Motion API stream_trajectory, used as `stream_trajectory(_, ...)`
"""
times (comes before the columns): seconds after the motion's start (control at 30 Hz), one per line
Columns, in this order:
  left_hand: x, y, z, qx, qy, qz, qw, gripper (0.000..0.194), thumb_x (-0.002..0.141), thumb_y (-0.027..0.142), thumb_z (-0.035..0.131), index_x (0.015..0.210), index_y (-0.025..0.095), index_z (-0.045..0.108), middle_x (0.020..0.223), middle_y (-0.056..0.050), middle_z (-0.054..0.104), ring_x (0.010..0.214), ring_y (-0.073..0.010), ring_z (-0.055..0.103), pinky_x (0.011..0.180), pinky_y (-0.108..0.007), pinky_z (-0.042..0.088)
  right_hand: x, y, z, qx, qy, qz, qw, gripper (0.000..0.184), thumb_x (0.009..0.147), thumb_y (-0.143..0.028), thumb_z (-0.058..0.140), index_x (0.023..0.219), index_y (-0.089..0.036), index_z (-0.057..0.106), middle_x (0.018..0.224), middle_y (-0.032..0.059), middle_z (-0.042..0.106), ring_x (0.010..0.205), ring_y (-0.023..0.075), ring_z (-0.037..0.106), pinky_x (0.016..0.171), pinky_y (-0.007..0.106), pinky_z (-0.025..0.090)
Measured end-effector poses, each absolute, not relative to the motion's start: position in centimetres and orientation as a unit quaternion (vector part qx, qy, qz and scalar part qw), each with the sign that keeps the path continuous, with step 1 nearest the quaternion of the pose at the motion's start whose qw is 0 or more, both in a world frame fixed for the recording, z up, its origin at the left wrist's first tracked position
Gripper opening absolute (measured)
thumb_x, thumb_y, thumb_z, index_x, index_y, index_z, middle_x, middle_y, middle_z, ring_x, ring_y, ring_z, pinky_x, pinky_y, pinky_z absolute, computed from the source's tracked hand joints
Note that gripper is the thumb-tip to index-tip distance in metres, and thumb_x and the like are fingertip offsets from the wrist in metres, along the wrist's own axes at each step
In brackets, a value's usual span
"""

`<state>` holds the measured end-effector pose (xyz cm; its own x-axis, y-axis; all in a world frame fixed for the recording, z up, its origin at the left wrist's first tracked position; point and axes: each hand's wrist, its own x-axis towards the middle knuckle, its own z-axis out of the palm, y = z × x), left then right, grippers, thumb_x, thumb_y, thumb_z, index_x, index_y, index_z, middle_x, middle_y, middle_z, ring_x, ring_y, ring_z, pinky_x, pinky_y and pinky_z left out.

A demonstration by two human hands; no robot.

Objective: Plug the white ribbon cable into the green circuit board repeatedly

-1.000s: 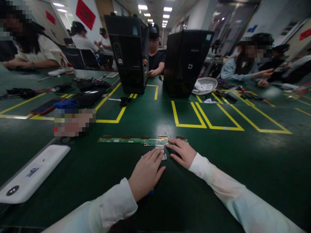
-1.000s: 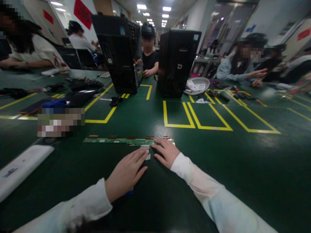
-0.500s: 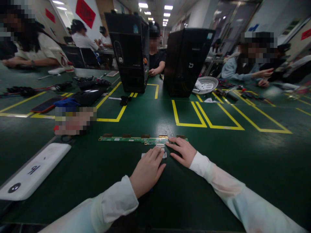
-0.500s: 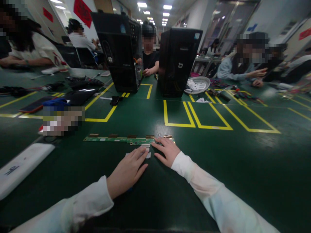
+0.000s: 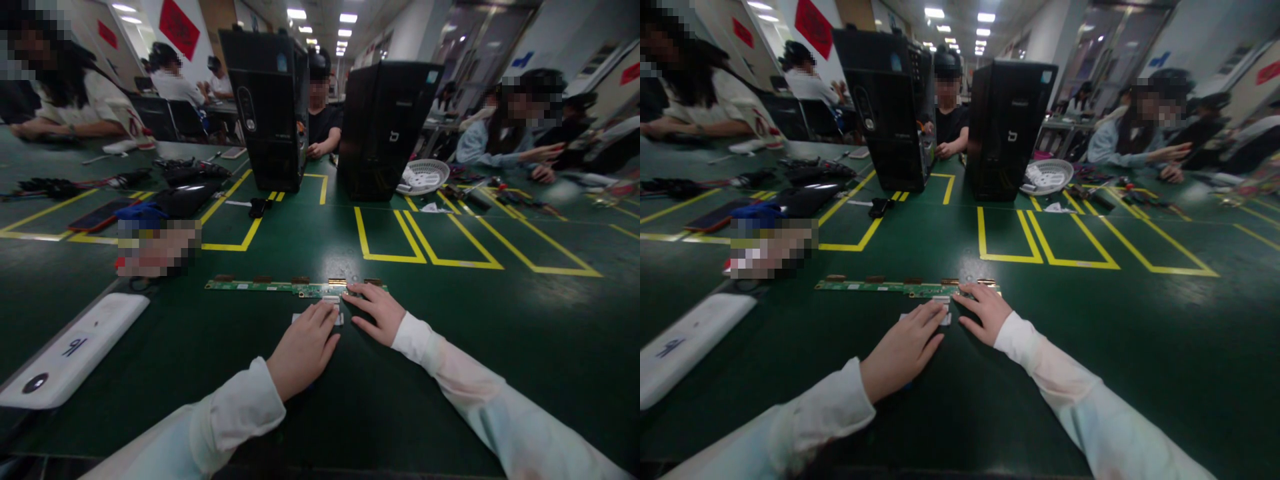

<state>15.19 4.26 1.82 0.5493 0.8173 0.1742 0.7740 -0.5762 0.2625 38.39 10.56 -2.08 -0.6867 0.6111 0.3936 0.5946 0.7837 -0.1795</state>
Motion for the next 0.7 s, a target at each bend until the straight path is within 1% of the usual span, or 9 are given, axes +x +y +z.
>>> stream_trajectory(0.13,15.2,4.2,1.9,0.874,0.46,0.133,0.085,0.045,0.095,0.032,0.044,0.137,0.015,0.046,0.141,-0.013,0.052,0.131,-0.0262,0.047,0.108,-0.045,0.041,38.3,10.6,-2.1,-0.327,-0.918,0.019,0.222,0.046,0.094,-0.038,0.047,0.135,-0.018,0.053,0.137,0.0154,0.051,0.128,0.0279,0.046,0.105,0.051,0.041)
stream_trajectory(0.27,14.9,4.4,1.9,0.87,0.462,0.149,0.092,0.044,0.095,0.034,0.044,0.136,0.018,0.048,0.139,-0.01,0.054,0.127,-0.0258,0.051,0.107,-0.046,0.042,38.2,10.6,-2.1,-0.337,-0.915,0.019,0.219,0.045,0.094,-0.038,0.046,0.134,-0.018,0.054,0.136,0.0147,0.052,0.128,0.0278,0.046,0.104,0.05,0.041)
stream_trajectory(0.37,14.5,4.9,2.2,0.863,0.461,0.178,0.103,0.04,0.096,0.033,0.041,0.132,0.02,0.052,0.134,-0.008,0.057,0.12,-0.0219,0.055,0.103,-0.041,0.046,38.2,10.6,-2.1,-0.339,-0.916,0.016,0.214,0.045,0.095,-0.038,0.045,0.133,-0.017,0.054,0.136,0.0149,0.052,0.126,0.028,0.047,0.104,0.049,0.042)
stream_trajectory(0.47,14.0,5.6,3.0,0.853,0.474,0.199,0.093,0.038,0.098,0.031,0.037,0.129,0.018,0.055,0.131,-0.009,0.058,0.12,-0.0199,0.055,0.103,-0.038,0.047,38.2,10.7,-2.3,-0.334,-0.918,0.015,0.214,0.045,0.094,-0.036,0.046,0.133,-0.016,0.054,0.136,0.0154,0.052,0.126,0.0281,0.047,0.103,0.05,0.042)
stream_trajectory(0.6,12.6,5.9,4.5,0.832,0.508,0.214,0.07,0.038,0.098,0.031,0.036,0.125,0.016,0.058,0.129,-0.011,0.059,0.119,-0.0215,0.056,0.103,-0.042,0.046,38.2,11.0,-2.6,-0.336,-0.918,0.015,0.209,0.045,0.093,-0.035,0.049,0.133,-0.016,0.054,0.136,0.0159,0.052,0.126,0.0282,0.047,0.103,0.05,0.042)
stream_trajectory(0.67,11.4,5.2,5.0,0.822,0.525,0.213,0.063,0.04,0.097,0.033,0.036,0.126,0.015,0.058,0.129,-0.012,0.059,0.118,-0.023,0.057,0.103,-0.045,0.046,38.2,11.0,-2.7,-0.34,-0.918,0.014,0.205,0.046,0.093,-0.035,0.049,0.134,-0.016,0.054,0.137,0.0156,0.052,0.126,0.0283,0.047,0.104,0.05,0.041)
stream_trajectory(0.7,10.6,4.7,5.0,0.813,0.544,0.199,0.06,0.043,0.097,0.036,0.036,0.129,0.016,0.057,0.131,-0.011,0.058,0.12,-0.0237,0.056,0.104,-0.046,0.045,38.2,11.0,-2.8,-0.341,-0.918,0.013,0.203,0.046,0.093,-0.036,0.049,0.134,-0.017,0.054,0.137,0.0153,0.051,0.127,0.0284,0.047,0.105,0.05,0.041)
